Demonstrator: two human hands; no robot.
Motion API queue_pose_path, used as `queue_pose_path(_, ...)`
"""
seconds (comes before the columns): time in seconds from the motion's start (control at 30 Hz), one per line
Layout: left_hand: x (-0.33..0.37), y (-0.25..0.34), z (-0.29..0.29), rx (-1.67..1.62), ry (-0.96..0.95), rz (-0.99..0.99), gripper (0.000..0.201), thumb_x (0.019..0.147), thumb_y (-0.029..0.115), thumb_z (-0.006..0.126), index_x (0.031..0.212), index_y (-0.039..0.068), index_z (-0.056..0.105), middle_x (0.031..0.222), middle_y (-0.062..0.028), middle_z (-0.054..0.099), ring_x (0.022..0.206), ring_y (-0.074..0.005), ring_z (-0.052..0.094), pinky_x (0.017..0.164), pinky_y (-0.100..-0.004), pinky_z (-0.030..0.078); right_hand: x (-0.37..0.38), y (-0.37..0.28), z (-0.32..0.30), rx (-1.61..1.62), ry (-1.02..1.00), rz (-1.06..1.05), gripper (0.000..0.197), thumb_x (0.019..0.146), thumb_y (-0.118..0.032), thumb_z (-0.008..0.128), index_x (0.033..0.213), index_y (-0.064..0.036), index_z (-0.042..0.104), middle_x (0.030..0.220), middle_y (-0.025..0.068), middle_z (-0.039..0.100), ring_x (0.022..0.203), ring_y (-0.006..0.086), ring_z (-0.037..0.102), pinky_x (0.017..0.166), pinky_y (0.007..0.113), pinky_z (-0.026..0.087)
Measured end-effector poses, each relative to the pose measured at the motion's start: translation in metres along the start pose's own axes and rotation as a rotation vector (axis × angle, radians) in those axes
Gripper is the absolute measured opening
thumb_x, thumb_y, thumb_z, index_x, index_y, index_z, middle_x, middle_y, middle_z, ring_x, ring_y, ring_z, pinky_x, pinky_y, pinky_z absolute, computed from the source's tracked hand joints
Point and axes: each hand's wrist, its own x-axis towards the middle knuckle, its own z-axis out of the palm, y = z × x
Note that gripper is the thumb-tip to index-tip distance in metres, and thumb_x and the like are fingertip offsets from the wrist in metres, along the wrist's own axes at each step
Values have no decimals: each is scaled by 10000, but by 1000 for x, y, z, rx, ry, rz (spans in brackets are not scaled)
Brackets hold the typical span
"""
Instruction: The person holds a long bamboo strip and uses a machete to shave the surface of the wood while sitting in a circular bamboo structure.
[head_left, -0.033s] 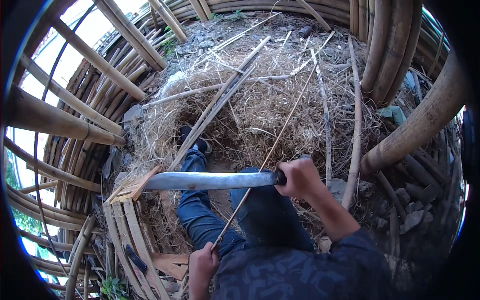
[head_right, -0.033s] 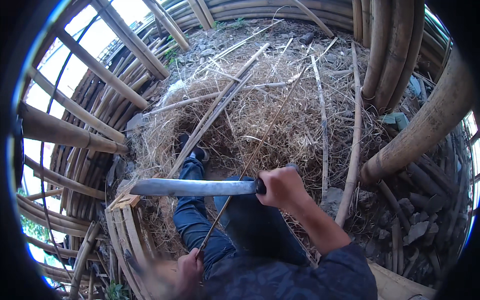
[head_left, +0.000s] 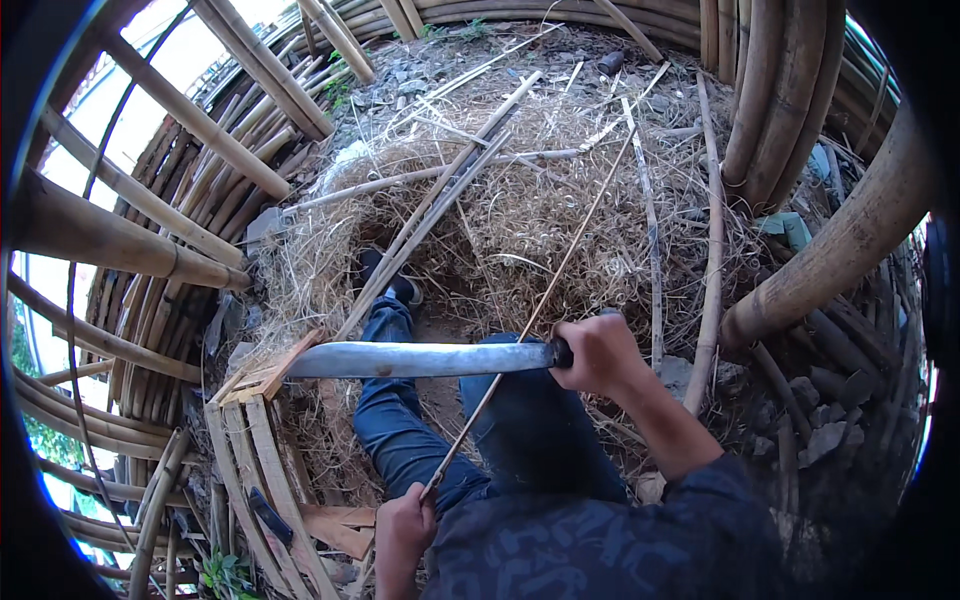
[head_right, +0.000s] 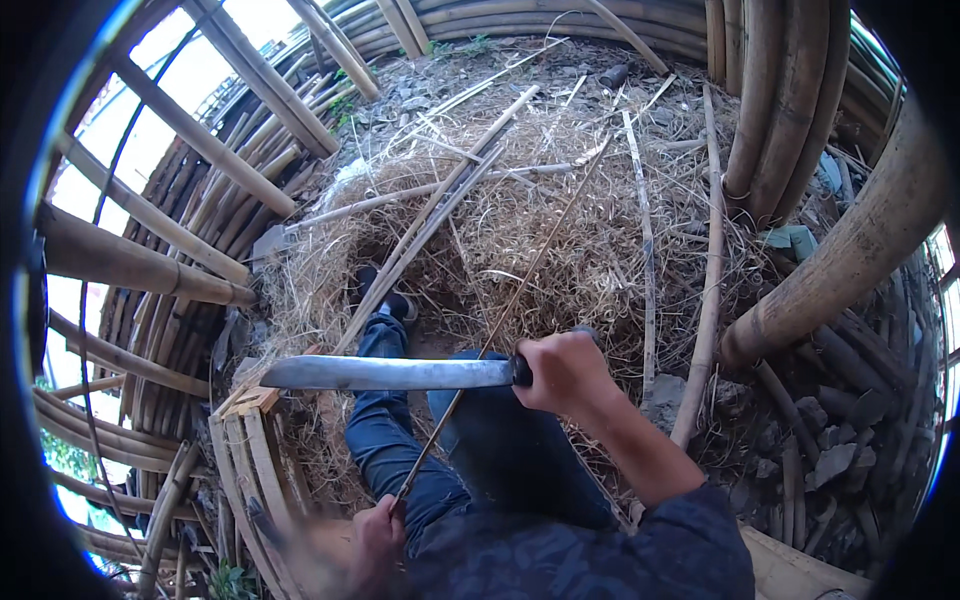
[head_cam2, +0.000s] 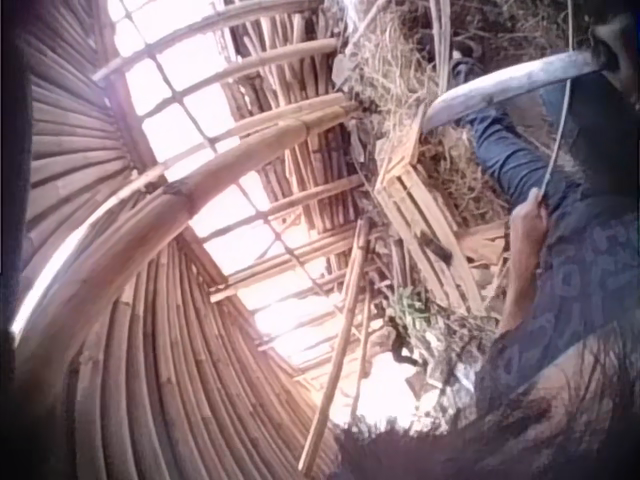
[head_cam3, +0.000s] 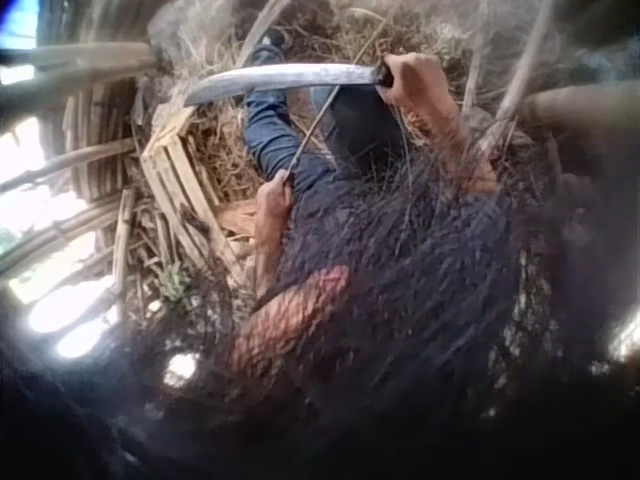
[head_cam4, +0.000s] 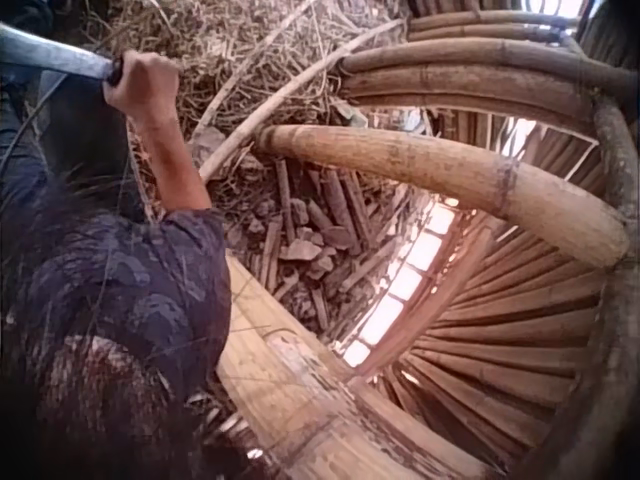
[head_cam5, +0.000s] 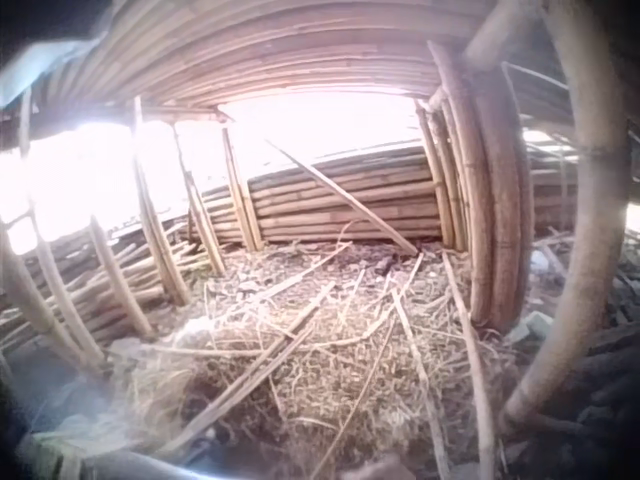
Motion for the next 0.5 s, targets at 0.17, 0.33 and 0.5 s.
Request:
queue_pose_path(0.17, -1, -3, 0, 42, 66, 59, 216, 917, 191, 580, 752, 67, 517, 559, -191, 535, 545, -400, 573, 476, -474, 422, 8, 1, -7, -46, -66, 28, 312, 634, -337, 722, 786, -70, 667, 645, 151, 630, 676, 334, 656, 679, 430, 529)
queue_pose_path(0.33, -7, 2, 5, 61, 100, 53, 208, 904, 183, 593, 749, 74, 509, 545, -175, 525, 520, -378, 573, 468, -459, 426, 12, -1, -15, -104, -101, 34, 286, 661, -336, 718, 689, -67, 623, 676, 142, 645, 707, 325, 670, 685, 426, 538)
queue_pose_path(0.5, -10, 9, 4, 129, 136, 43, 204, 897, 176, 597, 752, 67, 503, 565, -170, 536, 519, -370, 574, 470, -457, 430, 14, -1, -19, -141, -124, 73, 279, 663, -333, 720, 697, -71, 630, 670, 141, 643, 705, 319, 671, 685, 422, 536)
